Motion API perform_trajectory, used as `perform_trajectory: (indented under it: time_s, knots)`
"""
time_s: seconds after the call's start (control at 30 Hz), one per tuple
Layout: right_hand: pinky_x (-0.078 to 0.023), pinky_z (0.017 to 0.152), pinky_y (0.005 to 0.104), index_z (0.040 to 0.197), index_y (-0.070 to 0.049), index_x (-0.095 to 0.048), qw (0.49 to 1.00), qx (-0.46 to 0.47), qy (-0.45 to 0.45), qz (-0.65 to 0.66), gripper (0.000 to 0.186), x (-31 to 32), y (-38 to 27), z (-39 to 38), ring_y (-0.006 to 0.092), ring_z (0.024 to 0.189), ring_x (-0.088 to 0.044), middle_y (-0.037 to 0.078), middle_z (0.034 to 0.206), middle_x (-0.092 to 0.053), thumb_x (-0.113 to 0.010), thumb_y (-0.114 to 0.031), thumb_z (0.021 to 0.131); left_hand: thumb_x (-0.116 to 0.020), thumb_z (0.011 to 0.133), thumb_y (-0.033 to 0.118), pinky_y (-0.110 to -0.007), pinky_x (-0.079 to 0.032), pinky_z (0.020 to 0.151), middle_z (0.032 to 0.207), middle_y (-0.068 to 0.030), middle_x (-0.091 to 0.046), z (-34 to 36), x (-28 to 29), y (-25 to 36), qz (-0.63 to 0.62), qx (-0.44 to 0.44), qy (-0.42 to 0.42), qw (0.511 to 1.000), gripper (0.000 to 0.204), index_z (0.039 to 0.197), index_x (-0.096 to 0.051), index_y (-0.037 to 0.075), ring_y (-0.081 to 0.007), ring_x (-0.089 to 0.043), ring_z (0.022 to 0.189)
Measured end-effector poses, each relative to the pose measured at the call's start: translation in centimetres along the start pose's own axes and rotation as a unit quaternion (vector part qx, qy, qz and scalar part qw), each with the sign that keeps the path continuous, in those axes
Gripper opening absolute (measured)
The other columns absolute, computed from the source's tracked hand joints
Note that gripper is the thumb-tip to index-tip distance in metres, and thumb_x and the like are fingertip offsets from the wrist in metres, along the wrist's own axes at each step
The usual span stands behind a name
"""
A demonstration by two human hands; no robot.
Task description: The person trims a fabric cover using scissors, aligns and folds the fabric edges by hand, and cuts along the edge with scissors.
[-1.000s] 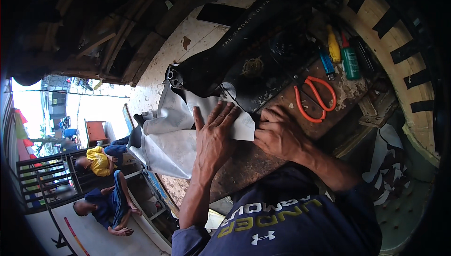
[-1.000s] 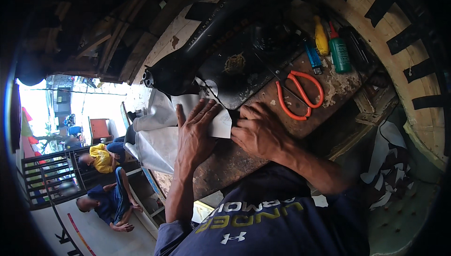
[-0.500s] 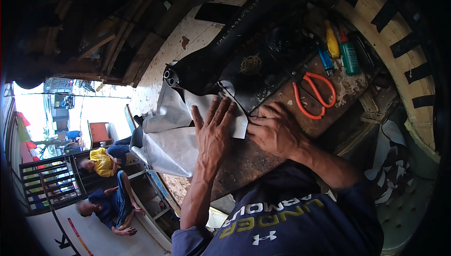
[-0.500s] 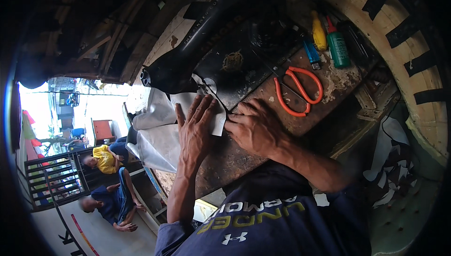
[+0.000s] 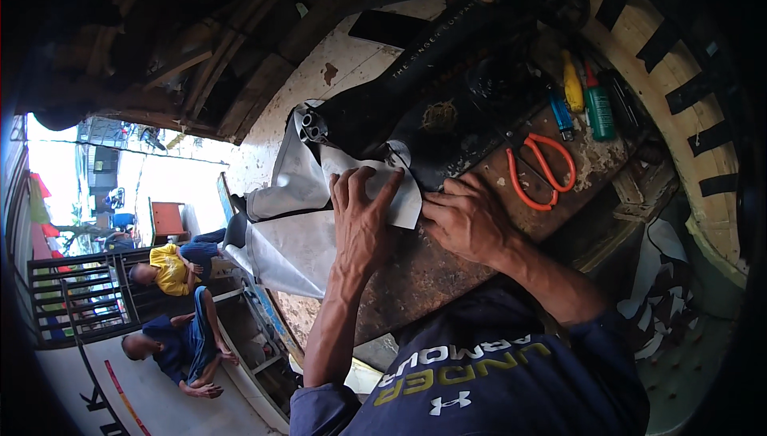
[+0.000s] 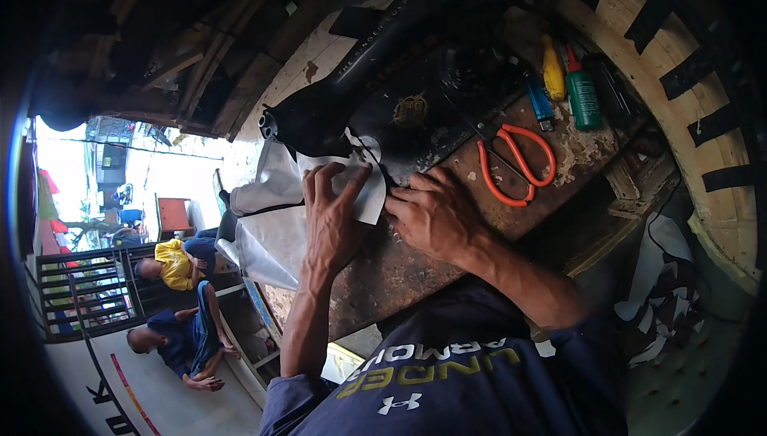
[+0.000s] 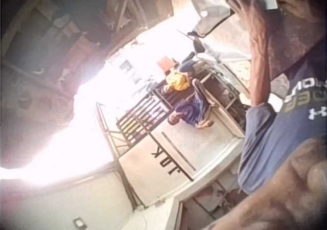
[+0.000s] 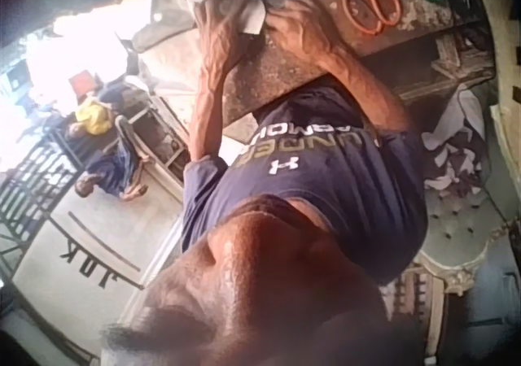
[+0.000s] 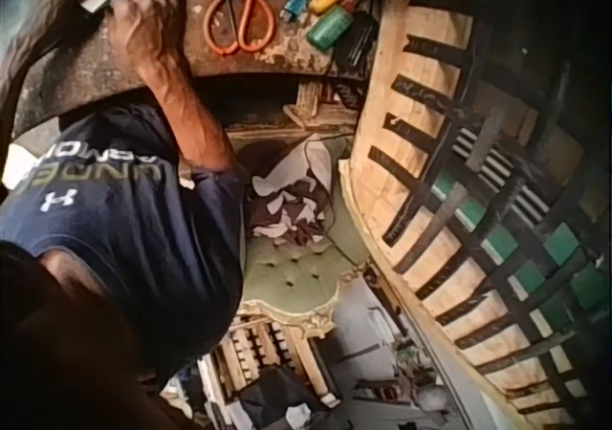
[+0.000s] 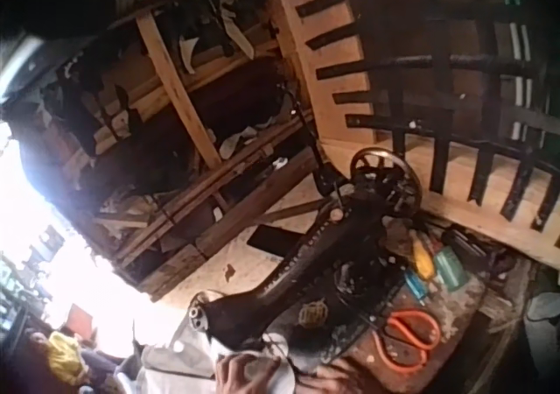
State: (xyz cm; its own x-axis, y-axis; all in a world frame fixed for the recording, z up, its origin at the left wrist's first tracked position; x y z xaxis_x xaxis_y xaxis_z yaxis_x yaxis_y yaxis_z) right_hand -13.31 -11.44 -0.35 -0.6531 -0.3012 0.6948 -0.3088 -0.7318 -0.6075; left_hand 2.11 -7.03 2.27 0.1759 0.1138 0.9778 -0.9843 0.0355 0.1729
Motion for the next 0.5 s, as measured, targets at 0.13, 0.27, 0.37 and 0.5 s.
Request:
perform_trajectory:
  time_s: [0.13,0.27,0.37,0.5]
  knots:
    - [-0.049,0.092,0.0411,0.099,-0.008,-0.076,1.0,0.005,0.011,0.008,0.017,0.2,-0.2,0.3,0.0238,0.094,-0.068,0.006,0.104,-0.079,-0.08,-0.016,0.084,-0.076,0.097,0.039,-0.053,-0.043,0.109,0.137,-0.0234,-0.051,-3.7,1.9,-2.8,-0.07,0.094,0.101,0.988,0.065,0.146,-0.051,0.004,-0.0423,-0.051,0.127]
    - [-0.049,0.09,0.0413,0.098,-0.008,-0.076,0.999,0.024,0.035,-0.002,0.015,0.2,-0.1,0.3,0.0237,0.091,-0.067,0.007,0.103,-0.079,-0.078,-0.015,0.085,-0.081,0.092,0.038,-0.05,-0.039,0.109,0.115,-0.0155,-0.065,-4.7,3.0,-4.8,-0.057,0.105,-0.012,0.993,0.055,0.133,-0.065,0.005,-0.0369,-0.059,0.114]
    - [-0.049,0.087,0.0416,0.094,-0.009,-0.076,0.999,0.025,0.029,-0.015,0.012,0.1,0.0,0.4,0.0233,0.088,-0.065,0.005,0.098,-0.078,-0.078,-0.018,0.088,-0.084,0.088,0.034,-0.05,-0.035,0.11,0.11,-0.0129,-0.065,-4.5,4.4,-3.4,-0.046,0.113,-0.081,0.989,0.052,0.128,-0.067,0.005,-0.0337,-0.061,0.111]
    - [-0.047,0.086,0.0397,0.094,-0.011,-0.08,0.999,0.027,0.024,0.004,0.013,0.1,-0.1,0.4,0.0214,0.085,-0.064,0.0,0.087,-0.075,-0.081,-0.024,0.09,-0.082,0.088,0.022,-0.048,-0.042,0.102,0.1,-0.0111,-0.064,-4.5,6.1,-1.0,0.014,0.055,0.037,0.998,0.033,0.118,-0.073,0.008,-0.032,-0.063,0.1]
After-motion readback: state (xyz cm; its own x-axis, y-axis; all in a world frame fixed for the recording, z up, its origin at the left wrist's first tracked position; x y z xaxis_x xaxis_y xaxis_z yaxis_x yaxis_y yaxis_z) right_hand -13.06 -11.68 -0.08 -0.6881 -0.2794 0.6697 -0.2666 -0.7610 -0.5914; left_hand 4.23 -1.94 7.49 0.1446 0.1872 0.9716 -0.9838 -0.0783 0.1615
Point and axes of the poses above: each hand's wrist, its own z-axis towards the middle knuckle, its own x-axis out of the back of the hand, y = z × x, the point moved 7 cm from there along z, towards the middle knuckle
